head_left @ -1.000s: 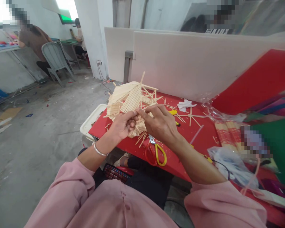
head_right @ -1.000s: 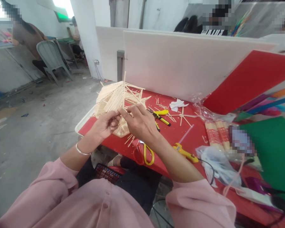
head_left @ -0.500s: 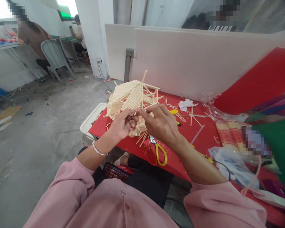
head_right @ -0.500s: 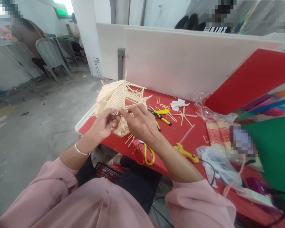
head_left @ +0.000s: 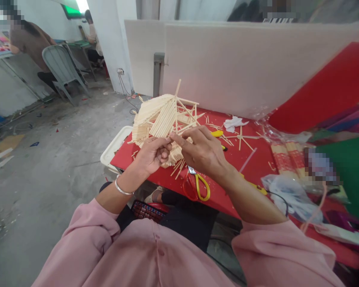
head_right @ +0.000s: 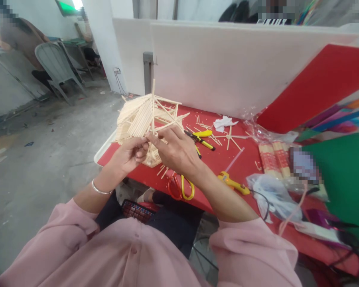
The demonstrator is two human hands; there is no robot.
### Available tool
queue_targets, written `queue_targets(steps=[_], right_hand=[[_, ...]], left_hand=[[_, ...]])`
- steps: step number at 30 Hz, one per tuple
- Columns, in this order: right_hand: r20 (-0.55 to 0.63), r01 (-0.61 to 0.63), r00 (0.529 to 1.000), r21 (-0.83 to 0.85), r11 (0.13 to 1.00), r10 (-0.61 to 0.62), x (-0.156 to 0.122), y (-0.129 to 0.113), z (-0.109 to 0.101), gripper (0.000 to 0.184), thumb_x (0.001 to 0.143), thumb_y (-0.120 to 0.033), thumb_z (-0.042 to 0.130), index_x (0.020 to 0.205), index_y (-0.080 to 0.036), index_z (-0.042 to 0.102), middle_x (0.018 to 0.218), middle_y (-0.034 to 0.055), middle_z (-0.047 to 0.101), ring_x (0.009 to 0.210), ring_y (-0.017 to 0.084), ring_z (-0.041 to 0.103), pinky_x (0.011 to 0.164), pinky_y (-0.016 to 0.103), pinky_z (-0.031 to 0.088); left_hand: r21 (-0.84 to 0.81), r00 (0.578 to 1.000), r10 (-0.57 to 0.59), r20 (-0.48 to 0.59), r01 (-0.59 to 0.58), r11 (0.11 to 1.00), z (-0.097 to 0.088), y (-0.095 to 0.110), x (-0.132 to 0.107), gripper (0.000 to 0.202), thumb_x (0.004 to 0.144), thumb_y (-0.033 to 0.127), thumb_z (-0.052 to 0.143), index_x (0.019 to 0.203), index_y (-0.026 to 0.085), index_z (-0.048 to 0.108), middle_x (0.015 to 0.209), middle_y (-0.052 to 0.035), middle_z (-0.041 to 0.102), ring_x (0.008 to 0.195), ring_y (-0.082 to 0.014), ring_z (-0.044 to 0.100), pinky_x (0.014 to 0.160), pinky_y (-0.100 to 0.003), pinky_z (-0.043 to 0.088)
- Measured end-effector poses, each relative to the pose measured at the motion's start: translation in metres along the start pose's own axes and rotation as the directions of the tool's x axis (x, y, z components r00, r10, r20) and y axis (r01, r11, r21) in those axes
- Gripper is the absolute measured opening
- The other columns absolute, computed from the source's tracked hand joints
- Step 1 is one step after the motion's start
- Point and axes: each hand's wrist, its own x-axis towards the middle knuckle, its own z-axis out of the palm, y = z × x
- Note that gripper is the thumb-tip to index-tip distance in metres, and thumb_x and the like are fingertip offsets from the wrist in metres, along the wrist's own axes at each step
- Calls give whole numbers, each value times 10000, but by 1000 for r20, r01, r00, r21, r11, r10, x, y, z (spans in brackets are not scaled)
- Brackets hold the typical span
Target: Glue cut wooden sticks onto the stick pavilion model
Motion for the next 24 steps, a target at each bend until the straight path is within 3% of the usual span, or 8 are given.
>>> queue_targets(steps=[3,7,9,12,14,17,20,24], right_hand=[[-24,-44,999,-1,999,44,-11,8,-16,588,895,-93,532,1414,-369,538,1027,42,662,959,203,555,809,348,495],[-12,-316,949,-32,948,315,-33,29,-26,341,935,-211,525,1229,-274,687,1004,82,686,950,226,597,842,391,490],[160,-458,878,8,889,451,-48,36,-21,275,945,-300,518,1120,-241,723,960,87,708,906,230,630,811,384,495],[404,-654,707,60,754,581,-69,32,-7,292,928,-358,519,1121,-220,689,848,54,725,772,207,654,709,335,480],[426,-743,602,-11,669,676,-80,23,1,300,910,-357,528,1135,-206,656,827,52,726,740,210,658,671,323,451],[390,-782,519,-143,606,761,-91,8,7,297,905,-349,526,1134,-195,636,864,75,733,775,232,665,667,329,417],[490,-715,560,-123,689,668,-97,-1,16,258,934,-335,498,1071,-205,673,932,80,741,846,225,667,673,319,396],[683,-483,643,10,876,347,-96,-2,41,301,977,-285,441,1020,-218,732,1055,96,724,993,226,638,662,307,370]], left_hand=[[2,998,-35,60,35,999,-4,-9,-23,131,720,211,740,682,124,650,561,40,612,352,-1,404,346,-144,286],[108,982,-139,130,125,986,-12,-41,-52,219,713,320,804,755,137,691,551,30,642,302,-29,424,300,-156,275],[188,971,-201,128,175,967,-17,-65,-53,272,691,362,824,724,138,674,568,9,665,307,-47,457,292,-165,285],[282,985,-173,4,165,945,-26,-104,-35,288,684,376,811,699,143,644,573,8,661,336,-57,492,316,-170,329],[366,989,-100,-112,135,921,-33,-125,-20,241,720,352,768,727,147,642,562,20,646,349,-60,497,340,-176,356],[574,990,-6,-141,87,814,-43,-146,-3,183,803,321,667,721,159,639,529,36,611,355,-67,499,374,-180,356],[800,990,128,-66,-24,600,-48,-153,3,217,851,305,602,692,167,657,510,30,599,416,-88,552,472,-192,402],[972,965,262,4,-65,227,-45,-148,1,249,870,283,586,692,165,713,621,-37,696,593,-143,642,614,-238,430]])
